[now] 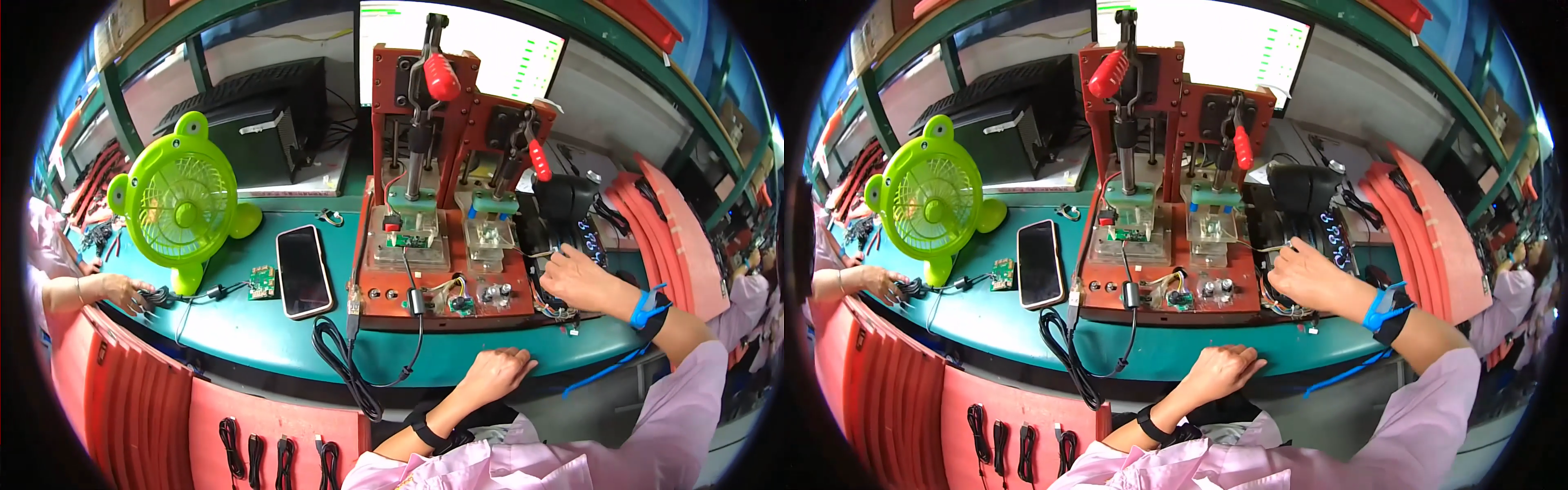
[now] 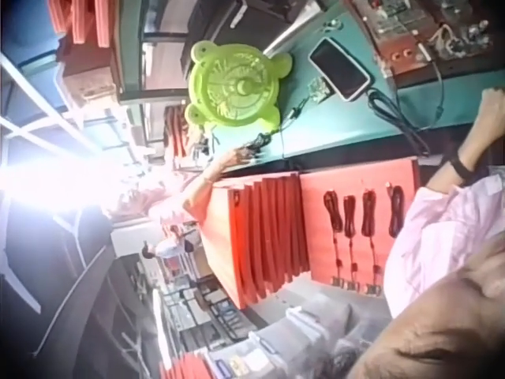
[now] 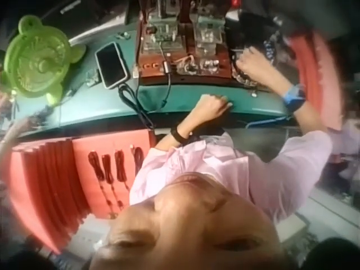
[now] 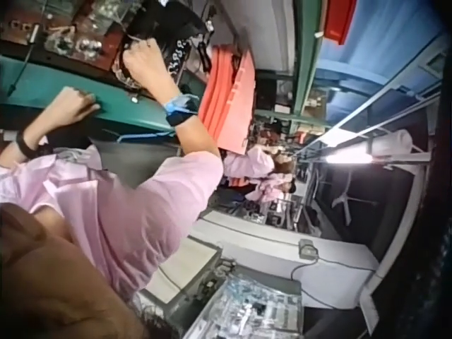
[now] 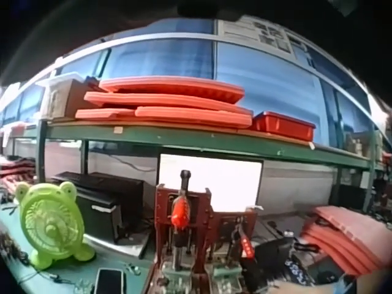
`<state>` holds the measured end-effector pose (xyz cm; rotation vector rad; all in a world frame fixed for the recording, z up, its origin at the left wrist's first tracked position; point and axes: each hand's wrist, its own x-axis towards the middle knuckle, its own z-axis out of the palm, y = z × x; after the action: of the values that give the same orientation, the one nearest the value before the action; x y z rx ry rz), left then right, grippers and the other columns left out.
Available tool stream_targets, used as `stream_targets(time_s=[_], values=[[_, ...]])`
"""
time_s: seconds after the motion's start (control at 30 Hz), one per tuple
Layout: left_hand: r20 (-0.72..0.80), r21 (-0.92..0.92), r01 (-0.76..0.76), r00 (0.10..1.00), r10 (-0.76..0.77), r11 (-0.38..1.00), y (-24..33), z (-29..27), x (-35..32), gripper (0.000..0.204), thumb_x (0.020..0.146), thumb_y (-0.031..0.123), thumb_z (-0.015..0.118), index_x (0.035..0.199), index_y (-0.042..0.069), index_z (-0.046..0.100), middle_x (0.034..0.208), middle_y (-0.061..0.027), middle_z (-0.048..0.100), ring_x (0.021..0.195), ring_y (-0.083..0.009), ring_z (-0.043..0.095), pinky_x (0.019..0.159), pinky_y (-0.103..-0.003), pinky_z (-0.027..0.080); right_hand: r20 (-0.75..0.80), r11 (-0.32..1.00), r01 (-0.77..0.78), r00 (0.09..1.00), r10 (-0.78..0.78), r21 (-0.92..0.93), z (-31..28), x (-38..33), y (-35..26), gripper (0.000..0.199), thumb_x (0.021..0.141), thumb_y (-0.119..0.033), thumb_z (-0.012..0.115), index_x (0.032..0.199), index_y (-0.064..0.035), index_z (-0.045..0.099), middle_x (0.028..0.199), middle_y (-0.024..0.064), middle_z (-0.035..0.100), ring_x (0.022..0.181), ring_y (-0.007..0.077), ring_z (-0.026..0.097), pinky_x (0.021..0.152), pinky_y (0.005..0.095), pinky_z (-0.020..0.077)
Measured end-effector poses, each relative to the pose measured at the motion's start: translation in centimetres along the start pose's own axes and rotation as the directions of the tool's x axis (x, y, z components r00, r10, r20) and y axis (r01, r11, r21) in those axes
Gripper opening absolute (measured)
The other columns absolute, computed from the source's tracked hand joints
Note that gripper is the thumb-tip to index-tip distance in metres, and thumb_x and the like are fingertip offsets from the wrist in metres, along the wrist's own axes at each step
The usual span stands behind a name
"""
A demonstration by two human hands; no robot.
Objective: The person turns over a circuit board, places it into a testing fixture, and connects a cable. They press buttons on a control panel, move a joystick, and use a mouse while looking at a monitor before removing the board and cable.
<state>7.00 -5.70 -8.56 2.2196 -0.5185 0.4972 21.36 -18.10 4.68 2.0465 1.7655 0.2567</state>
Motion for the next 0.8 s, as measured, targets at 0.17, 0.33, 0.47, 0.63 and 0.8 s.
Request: stream_targets(time_s=[0.17, 0.33, 0.47, 0.63, 0.8], values=[[-0.003, -0.011, -0.023, 1.0, 0.023, 1.0, -0.2, 0.0, 0.3, 0.027, 0.081, 0.024, 0.056, 0.065, 0.004, 0.049, 0.058, -0.0114, 0.053, 0.054, -0.0298, 0.053, 0.044, -0.039, 0.042, 0.014, 0.994, 0.086, 0.996, -0.085, -0.064, -1.0, 0.7, 0.9, 0.014, 0.073, -0.017, 0.055, 0.07, -0.0034, 0.055, 0.07, 0.0123, 0.058, 0.078, 0.0286, 0.056, 0.075, 0.0388, 0.0389], [-0.013, -0.018, -0.02, 1.0, 0.02, 1.0, 0.0, 0.2, 0.0, 0.027, 0.081, 0.024, 0.056, 0.065, 0.004, 0.049, 0.058, -0.0115, 0.053, 0.053, -0.03, 0.053, 0.044, -0.039, 0.042, 0.485, 0.829, -0.49, 0.813, 0.323, 0.269, 0.1, 0.9, 1.4, 0.01, 0.073, -0.016, 0.056, 0.071, -0.0059, 0.056, 0.077, 0.0068, 0.055, 0.084, 0.0248, 0.051, 0.082, 0.0416, 0.0364], [0.009, -0.01, -0.011, 1.0, 0.011, 1.0, 0.3, -0.3, -0.1, 0.027, 0.082, 0.024, 0.054, 0.067, 0.003, 0.05, 0.06, -0.012, 0.054, 0.056, -0.0296, 0.055, 0.046, -0.038, 0.043, 0.282, 0.951, -0.192, 0.952, 0.12, 0.244, -0.4, 0.5, 1.4, 0.011, 0.073, -0.016, 0.057, 0.071, -0.0053, 0.056, 0.081, 0.0072, 0.055, 0.088, 0.0253, 0.05, 0.088, 0.0464, 0.0328], [0.051, 0.012, 0.04, 0.998, -0.041, 0.999, 0.5, -0.5, 0.0, 0.027, 0.083, 0.025, 0.053, 0.067, 0.003, 0.05, 0.06, -0.0124, 0.054, 0.057, -0.0301, 0.055, 0.046, -0.039, 0.043, -0.012, 0.962, -0.264, 0.964, 0.266, 0.062, 0.1, -2.0, 0.4, 0.011, 0.073, -0.016, 0.059, 0.07, -0.0048, 0.056, 0.09, 0.0086, 0.056, 0.096, 0.0258, 0.049, 0.094, 0.0502, 0.0267], [-0.011, -0.011, 0.012, 1.0, -0.012, 1.0, 0.3, -0.1, 0.0, 0.028, 0.081, 0.023, 0.057, 0.063, 0.003, 0.048, 0.057, -0.0112, 0.051, 0.052, -0.0304, 0.052, 0.044, -0.039, 0.04, 0.101, 0.884, -0.388, 0.922, 0.375, 0.26, 1.3, -6.7, 0.4, 0.013, 0.074, -0.017, 0.058, 0.075, -0.0048, 0.061, 0.102, 0.0065, 0.056, 0.112, 0.0261, 0.043, 0.097, 0.0555, 0.0201]])
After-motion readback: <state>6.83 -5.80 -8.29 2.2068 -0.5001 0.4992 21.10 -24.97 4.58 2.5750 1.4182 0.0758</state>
